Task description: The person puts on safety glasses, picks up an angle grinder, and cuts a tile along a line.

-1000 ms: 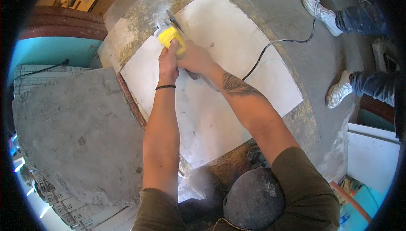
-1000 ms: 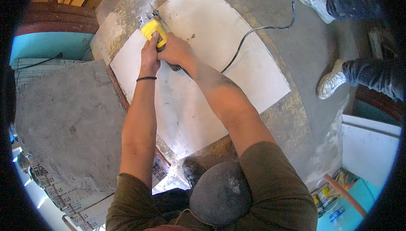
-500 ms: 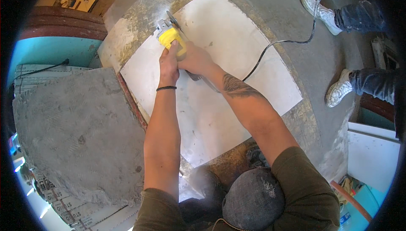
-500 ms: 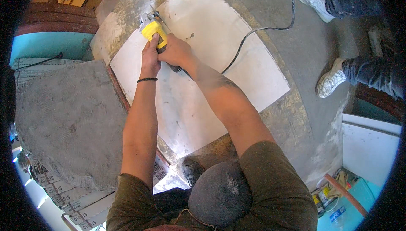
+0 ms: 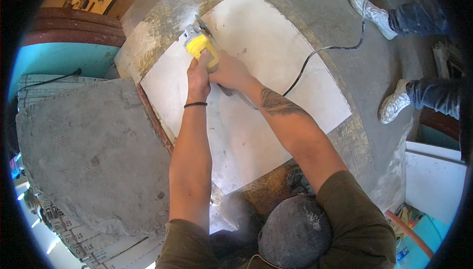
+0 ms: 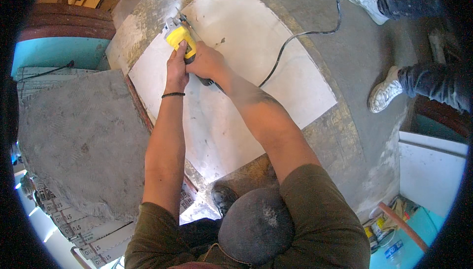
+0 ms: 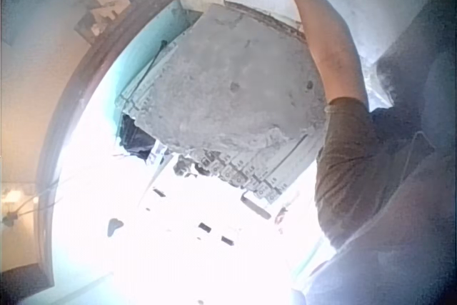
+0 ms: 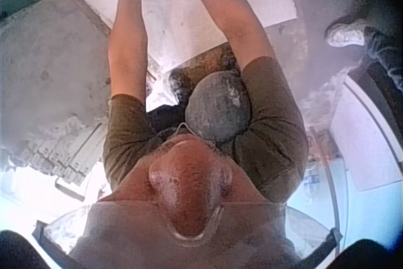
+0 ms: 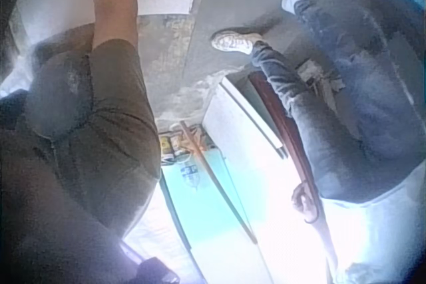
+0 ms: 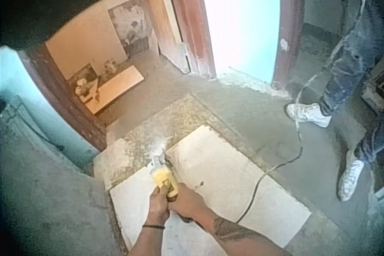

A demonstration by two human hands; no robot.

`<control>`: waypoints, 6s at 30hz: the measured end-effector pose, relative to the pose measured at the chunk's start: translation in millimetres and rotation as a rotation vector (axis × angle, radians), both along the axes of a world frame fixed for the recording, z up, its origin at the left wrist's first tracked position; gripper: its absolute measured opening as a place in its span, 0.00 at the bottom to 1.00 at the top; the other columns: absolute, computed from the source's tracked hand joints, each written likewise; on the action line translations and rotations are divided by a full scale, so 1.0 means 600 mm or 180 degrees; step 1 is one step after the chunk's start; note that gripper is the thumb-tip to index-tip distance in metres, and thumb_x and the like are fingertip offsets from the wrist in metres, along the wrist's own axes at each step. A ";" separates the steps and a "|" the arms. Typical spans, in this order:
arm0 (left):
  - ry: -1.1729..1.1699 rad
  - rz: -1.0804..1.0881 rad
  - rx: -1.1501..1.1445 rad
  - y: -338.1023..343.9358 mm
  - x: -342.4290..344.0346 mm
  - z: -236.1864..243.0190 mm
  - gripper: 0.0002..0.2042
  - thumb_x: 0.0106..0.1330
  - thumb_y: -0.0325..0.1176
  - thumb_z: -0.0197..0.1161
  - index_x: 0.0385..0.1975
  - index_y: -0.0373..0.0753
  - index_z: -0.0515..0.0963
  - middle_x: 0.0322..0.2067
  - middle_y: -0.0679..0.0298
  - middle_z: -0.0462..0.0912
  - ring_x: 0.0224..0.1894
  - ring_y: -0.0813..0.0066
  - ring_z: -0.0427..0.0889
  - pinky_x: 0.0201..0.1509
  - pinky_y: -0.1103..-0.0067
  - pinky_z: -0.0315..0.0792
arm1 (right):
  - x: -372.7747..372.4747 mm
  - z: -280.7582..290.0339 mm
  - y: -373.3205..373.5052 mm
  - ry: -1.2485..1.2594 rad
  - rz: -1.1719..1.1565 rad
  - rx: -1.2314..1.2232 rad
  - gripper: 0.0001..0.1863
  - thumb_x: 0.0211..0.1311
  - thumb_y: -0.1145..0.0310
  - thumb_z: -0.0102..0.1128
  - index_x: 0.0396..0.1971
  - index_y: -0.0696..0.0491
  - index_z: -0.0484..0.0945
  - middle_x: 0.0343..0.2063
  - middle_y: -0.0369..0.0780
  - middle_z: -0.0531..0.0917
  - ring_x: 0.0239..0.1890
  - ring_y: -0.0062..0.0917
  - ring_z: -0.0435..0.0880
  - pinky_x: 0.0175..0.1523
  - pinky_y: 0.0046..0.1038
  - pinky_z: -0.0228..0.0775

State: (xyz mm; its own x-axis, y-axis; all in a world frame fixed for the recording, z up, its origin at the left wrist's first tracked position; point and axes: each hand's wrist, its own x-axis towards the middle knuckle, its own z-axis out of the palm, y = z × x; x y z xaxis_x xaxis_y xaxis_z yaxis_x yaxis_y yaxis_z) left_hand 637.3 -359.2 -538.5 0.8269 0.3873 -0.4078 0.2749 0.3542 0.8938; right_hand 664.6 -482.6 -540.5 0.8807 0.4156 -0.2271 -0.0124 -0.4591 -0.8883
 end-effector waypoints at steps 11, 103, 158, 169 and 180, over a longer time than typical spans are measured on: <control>-0.0014 -0.0045 -0.0065 -0.002 -0.006 -0.004 0.25 0.71 0.43 0.67 0.60 0.30 0.74 0.52 0.58 0.83 0.51 0.66 0.84 0.56 0.71 0.79 | -0.007 0.000 -0.007 -0.0061 -0.0023 0.0061 0.34 0.42 0.53 0.74 0.46 0.61 0.73 0.39 0.55 0.86 0.45 0.50 0.87 0.52 0.44 0.78; 0.0037 -0.0089 -0.0128 -0.037 -0.049 -0.001 0.22 0.73 0.41 0.65 0.59 0.33 0.75 0.51 0.61 0.82 0.51 0.71 0.82 0.55 0.72 0.78 | -0.050 0.008 -0.044 0.0286 0.0108 -0.0118 0.39 0.45 0.49 0.74 0.57 0.55 0.74 0.50 0.50 0.84 0.53 0.45 0.84 0.57 0.40 0.75; 0.0326 -0.0086 0.0137 -0.029 -0.044 -0.004 0.24 0.69 0.45 0.68 0.53 0.30 0.77 0.46 0.58 0.85 0.46 0.71 0.85 0.50 0.74 0.79 | -0.052 0.020 -0.057 0.0331 0.0228 -0.0221 0.46 0.45 0.46 0.74 0.60 0.61 0.69 0.49 0.54 0.84 0.52 0.48 0.85 0.56 0.41 0.77; 0.0345 -0.0046 0.0123 -0.027 -0.030 -0.011 0.24 0.68 0.46 0.68 0.52 0.29 0.78 0.45 0.58 0.84 0.44 0.71 0.84 0.47 0.73 0.78 | -0.038 0.012 -0.047 0.0320 0.0148 -0.0339 0.40 0.43 0.53 0.76 0.53 0.60 0.70 0.44 0.55 0.85 0.48 0.50 0.85 0.53 0.44 0.78; 0.0311 -0.0065 0.0046 -0.046 -0.061 -0.003 0.23 0.71 0.45 0.67 0.54 0.30 0.77 0.47 0.59 0.84 0.46 0.71 0.84 0.49 0.74 0.78 | -0.069 0.007 -0.063 0.0135 0.0074 -0.0172 0.38 0.44 0.54 0.77 0.51 0.60 0.69 0.42 0.54 0.84 0.46 0.50 0.86 0.50 0.43 0.79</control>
State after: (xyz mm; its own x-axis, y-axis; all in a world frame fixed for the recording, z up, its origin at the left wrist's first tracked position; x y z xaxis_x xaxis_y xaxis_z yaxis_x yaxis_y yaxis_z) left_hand 600.7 -387.1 -540.6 0.7912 0.3772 -0.4814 0.3680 0.3351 0.8673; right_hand 623.1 -520.4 -536.3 0.8601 0.4219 -0.2867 -0.0383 -0.5071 -0.8610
